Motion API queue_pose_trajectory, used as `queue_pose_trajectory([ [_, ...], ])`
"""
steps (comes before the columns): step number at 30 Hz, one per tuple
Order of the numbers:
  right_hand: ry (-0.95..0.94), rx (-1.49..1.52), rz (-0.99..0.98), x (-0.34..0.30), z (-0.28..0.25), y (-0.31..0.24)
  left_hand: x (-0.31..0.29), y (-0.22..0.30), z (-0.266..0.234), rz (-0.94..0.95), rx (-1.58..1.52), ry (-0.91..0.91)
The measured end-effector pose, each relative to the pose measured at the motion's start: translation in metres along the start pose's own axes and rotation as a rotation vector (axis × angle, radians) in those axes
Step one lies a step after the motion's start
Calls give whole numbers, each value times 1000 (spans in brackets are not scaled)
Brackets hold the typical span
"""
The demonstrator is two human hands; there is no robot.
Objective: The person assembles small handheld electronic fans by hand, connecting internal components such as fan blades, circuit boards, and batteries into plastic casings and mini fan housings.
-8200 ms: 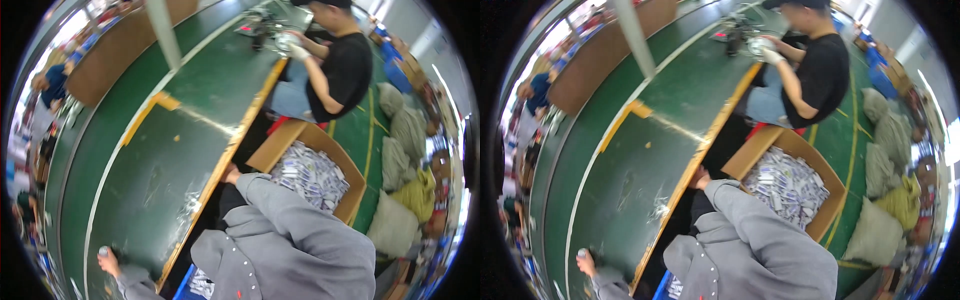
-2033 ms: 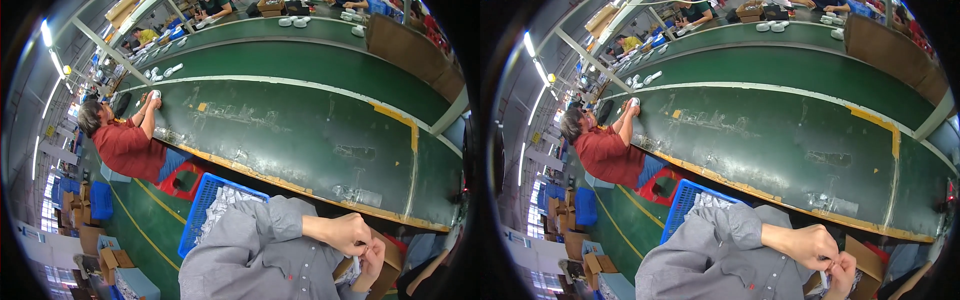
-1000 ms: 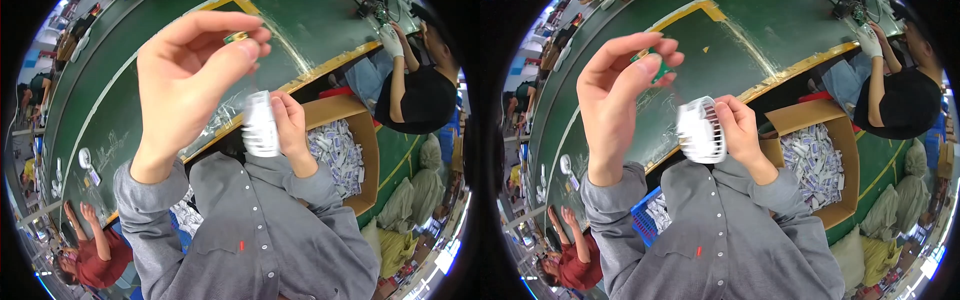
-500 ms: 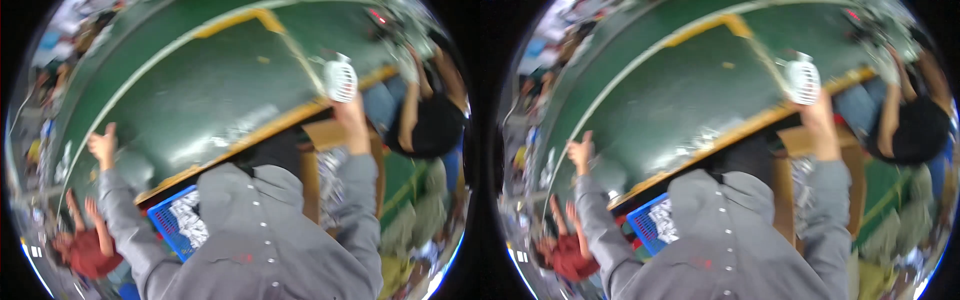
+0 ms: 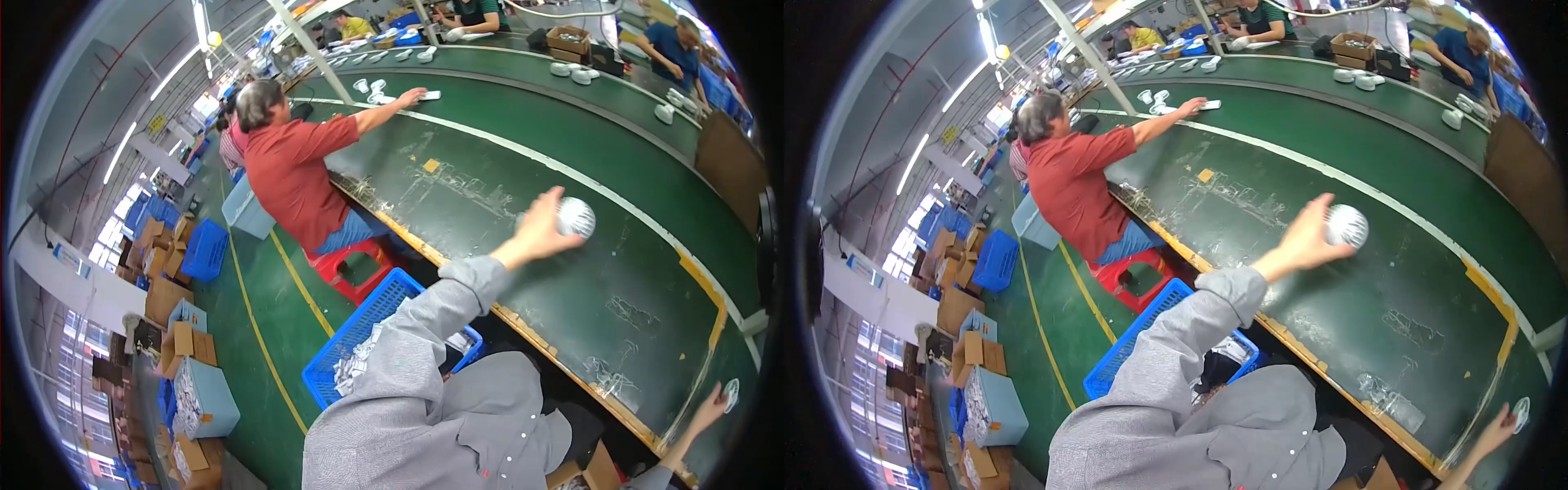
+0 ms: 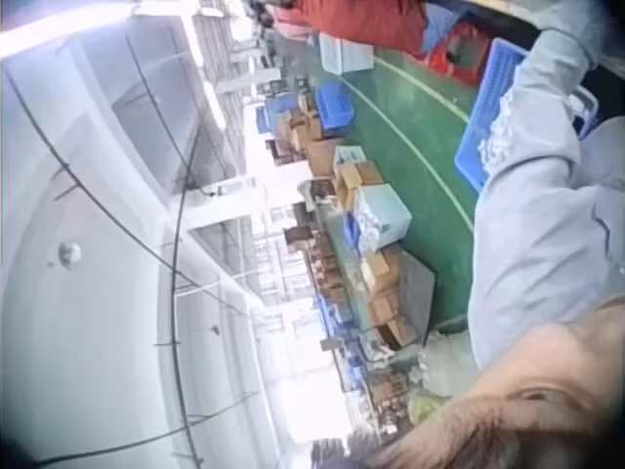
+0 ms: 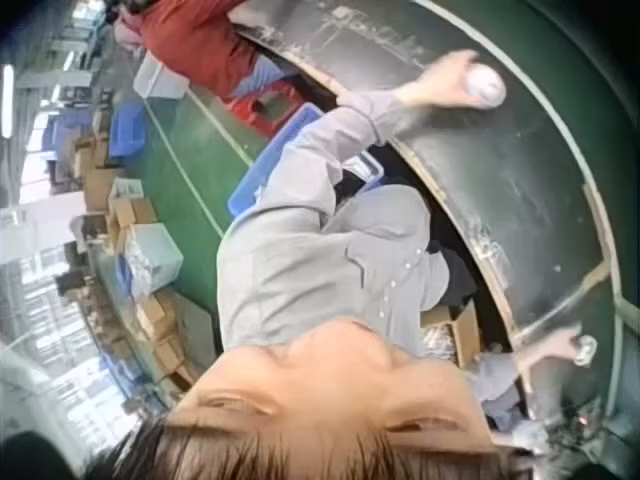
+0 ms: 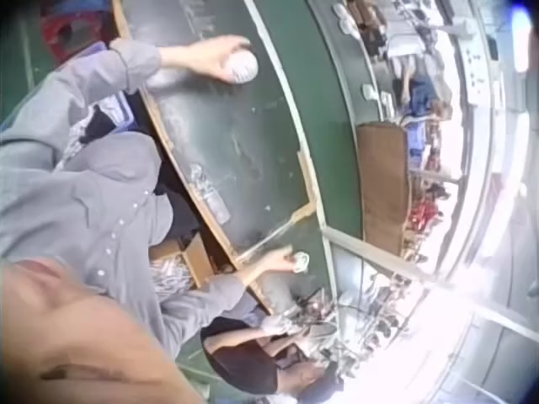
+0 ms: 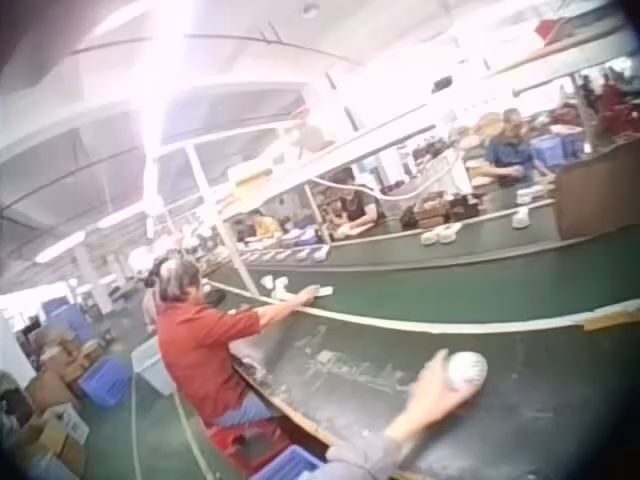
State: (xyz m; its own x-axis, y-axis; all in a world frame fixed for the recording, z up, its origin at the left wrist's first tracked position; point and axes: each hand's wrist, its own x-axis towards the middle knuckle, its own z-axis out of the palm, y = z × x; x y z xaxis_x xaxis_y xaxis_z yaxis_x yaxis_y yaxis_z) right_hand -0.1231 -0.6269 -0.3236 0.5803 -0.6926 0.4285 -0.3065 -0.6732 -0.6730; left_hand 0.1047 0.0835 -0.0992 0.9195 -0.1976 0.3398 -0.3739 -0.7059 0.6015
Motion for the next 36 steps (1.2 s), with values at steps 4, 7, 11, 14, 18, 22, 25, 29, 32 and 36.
queue_pose_trajectory([
  [4, -497, 334, -335, -119, -5, -396, -35, 95, -3, 236, -534, -121],
  [7, -522, 563, -283, -167, 6, -444, -53, 169, 21, 377, -1138, -368],
  [11, -563, 931, -64, -206, 4, -405, -73, 199, -16, 653, -945, -350],
  [14, -633, 1180, 5, -218, -7, -389, -80, 200, -36, 437, -1207, -296],
  [18, -861, 1638, 181, -207, -53, -431, -87, 171, -31, 150, -1557, -152],
  [22, -993, 1715, 206, -204, -68, -449, -95, 154, 8, -84, -1505, -281],
  [25, -1241, 1507, -43, -205, -61, -441, -95, 165, 16, -52, -1488, -434],
  [29, -1264, 1442, 3, -223, -52, -448, -88, 173, -7, -30, -1252, -565],
  [32, -1118, 1342, -8, -232, -51, -450, -86, 172, -15, 0, -888, -607],
  [36, -1039, 1501, 170, -225, -62, -439, -99, 158, 26, 570, -599, -114],
])
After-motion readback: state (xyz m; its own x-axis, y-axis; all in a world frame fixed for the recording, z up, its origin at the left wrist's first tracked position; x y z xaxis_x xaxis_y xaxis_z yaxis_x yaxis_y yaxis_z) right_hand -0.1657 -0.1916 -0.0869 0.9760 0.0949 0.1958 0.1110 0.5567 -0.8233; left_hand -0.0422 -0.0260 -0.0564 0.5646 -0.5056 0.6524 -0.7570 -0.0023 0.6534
